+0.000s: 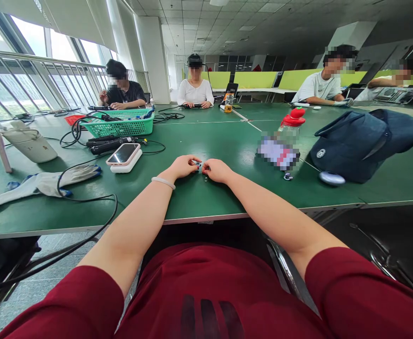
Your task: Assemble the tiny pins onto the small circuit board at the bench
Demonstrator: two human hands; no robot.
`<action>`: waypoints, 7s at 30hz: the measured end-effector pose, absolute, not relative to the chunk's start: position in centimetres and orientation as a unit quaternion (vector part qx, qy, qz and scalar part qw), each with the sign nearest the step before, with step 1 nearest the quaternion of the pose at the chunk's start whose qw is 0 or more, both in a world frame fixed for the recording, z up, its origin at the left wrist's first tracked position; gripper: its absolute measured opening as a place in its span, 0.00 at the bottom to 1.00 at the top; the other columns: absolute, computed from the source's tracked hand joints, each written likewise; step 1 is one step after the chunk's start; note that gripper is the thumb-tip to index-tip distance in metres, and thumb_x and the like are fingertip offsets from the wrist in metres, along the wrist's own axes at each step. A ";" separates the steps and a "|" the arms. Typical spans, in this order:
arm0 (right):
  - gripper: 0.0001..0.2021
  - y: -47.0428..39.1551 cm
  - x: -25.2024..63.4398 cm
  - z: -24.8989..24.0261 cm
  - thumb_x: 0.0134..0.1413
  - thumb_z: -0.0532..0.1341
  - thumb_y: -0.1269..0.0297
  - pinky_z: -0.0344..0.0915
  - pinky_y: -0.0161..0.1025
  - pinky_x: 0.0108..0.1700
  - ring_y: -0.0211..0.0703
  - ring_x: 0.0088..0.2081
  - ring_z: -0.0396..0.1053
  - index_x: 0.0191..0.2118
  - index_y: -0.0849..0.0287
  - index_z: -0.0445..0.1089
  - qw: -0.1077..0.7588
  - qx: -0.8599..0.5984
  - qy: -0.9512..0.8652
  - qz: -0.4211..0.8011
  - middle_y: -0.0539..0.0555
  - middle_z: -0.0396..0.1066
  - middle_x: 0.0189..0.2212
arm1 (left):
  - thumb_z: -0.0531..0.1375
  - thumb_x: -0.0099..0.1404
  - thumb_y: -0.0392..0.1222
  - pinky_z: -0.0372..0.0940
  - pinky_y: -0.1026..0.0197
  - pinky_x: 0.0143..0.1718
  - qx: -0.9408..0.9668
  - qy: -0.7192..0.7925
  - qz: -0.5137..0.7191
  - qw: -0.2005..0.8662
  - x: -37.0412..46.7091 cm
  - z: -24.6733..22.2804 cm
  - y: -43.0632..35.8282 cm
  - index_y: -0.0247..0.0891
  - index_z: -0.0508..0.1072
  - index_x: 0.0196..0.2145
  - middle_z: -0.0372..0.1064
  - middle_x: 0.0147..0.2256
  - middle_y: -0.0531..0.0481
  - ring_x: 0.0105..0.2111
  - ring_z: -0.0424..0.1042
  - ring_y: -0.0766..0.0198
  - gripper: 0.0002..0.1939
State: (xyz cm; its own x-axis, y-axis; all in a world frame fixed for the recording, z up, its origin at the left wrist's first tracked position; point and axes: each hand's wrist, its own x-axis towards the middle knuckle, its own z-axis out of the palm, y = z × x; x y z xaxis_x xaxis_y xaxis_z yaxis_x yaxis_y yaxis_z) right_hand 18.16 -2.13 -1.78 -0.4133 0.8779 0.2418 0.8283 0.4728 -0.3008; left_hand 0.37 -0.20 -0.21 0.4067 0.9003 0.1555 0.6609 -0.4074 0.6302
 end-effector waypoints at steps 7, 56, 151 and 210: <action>0.06 -2.2 18.2 -1.7 0.53 0.58 0.72 0.59 0.33 0.40 0.39 0.38 0.68 0.32 0.59 0.73 0.184 -0.512 -0.836 0.067 0.52 0.74 0.34 | 0.59 0.53 0.36 0.65 0.63 0.38 0.804 0.488 0.241 0.240 0.5 0.1 -0.5 0.36 0.75 0.45 0.74 0.29 0.51 0.30 0.71 0.65 0.20; 0.07 -2.6 18.1 -1.4 0.55 0.57 0.69 0.59 0.34 0.40 0.39 0.37 0.68 0.34 0.59 0.73 0.179 -0.514 -0.836 0.068 0.53 0.74 0.34 | 0.58 0.53 0.36 0.65 0.63 0.37 0.803 0.490 0.241 0.237 0.5 0.2 -0.7 0.37 0.75 0.44 0.74 0.28 0.51 0.30 0.72 0.65 0.19; 0.03 -1.6 19.8 -1.4 0.50 0.64 0.67 0.59 0.34 0.37 0.37 0.33 0.65 0.30 0.57 0.76 0.201 -0.519 -0.824 0.107 0.50 0.73 0.30 | 0.68 0.49 0.33 0.67 0.60 0.29 0.695 0.460 0.311 0.458 0.8 -0.2 -0.9 0.35 0.66 0.34 0.70 0.19 0.53 0.24 0.74 0.62 0.16; 0.06 -2.9 18.3 -1.5 0.57 0.58 0.65 0.57 0.36 0.38 0.39 0.33 0.63 0.32 0.60 0.71 0.318 -0.442 -0.837 0.045 0.53 0.68 0.33 | 0.66 0.45 0.26 0.61 0.65 0.28 0.713 0.439 0.300 0.457 1.0 0.1 -1.0 0.34 0.67 0.28 0.70 0.21 0.55 0.22 0.69 0.70 0.14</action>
